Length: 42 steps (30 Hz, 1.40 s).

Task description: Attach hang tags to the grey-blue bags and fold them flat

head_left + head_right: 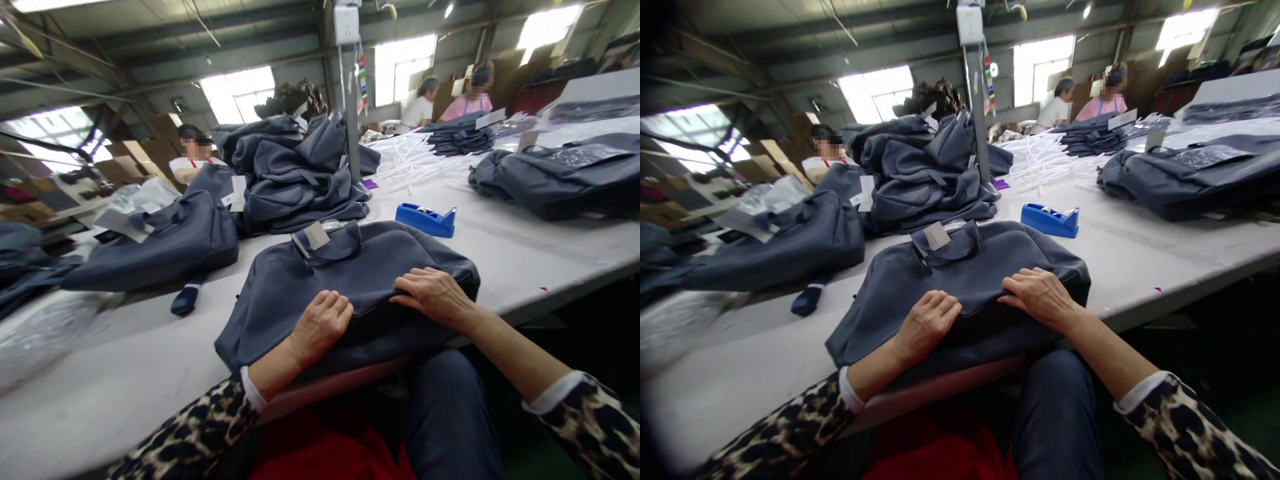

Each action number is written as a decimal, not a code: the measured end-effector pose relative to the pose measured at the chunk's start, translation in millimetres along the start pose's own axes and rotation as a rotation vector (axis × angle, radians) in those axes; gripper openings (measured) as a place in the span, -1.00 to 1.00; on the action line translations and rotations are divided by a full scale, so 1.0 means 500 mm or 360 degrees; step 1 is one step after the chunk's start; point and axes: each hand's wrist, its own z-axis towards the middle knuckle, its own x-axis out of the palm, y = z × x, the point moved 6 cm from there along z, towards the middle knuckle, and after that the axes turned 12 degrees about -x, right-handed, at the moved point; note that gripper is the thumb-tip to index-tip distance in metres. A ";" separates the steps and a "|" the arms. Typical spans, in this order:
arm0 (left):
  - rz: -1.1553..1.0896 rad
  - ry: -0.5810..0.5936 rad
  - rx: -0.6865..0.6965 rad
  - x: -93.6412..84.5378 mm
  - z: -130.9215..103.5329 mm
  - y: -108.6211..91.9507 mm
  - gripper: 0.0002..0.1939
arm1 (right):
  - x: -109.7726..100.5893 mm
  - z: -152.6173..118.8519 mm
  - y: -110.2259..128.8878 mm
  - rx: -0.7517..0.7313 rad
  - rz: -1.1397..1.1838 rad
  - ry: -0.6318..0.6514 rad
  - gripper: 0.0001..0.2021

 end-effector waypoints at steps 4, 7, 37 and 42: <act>-0.0333 0.0078 -0.0058 -0.021 0.000 -0.001 -0.88 | -0.014 -0.006 0.067 -0.0157 -0.0074 -0.0190 -0.71; -0.0693 0.0136 -0.0104 -0.040 -0.007 0.004 -0.86 | -0.013 -0.021 0.105 -0.0207 -0.0011 -0.0330 -0.82; -0.0535 0.0011 0.0249 -0.012 -0.175 -0.161 -0.61 | 0.057 -0.117 0.165 0.0172 0.0256 -0.0301 -0.86; -0.0353 0.0327 0.0205 0.054 -0.185 -0.159 -0.50 | 0.044 -0.102 0.142 0.0388 0.0429 -0.0294 -0.93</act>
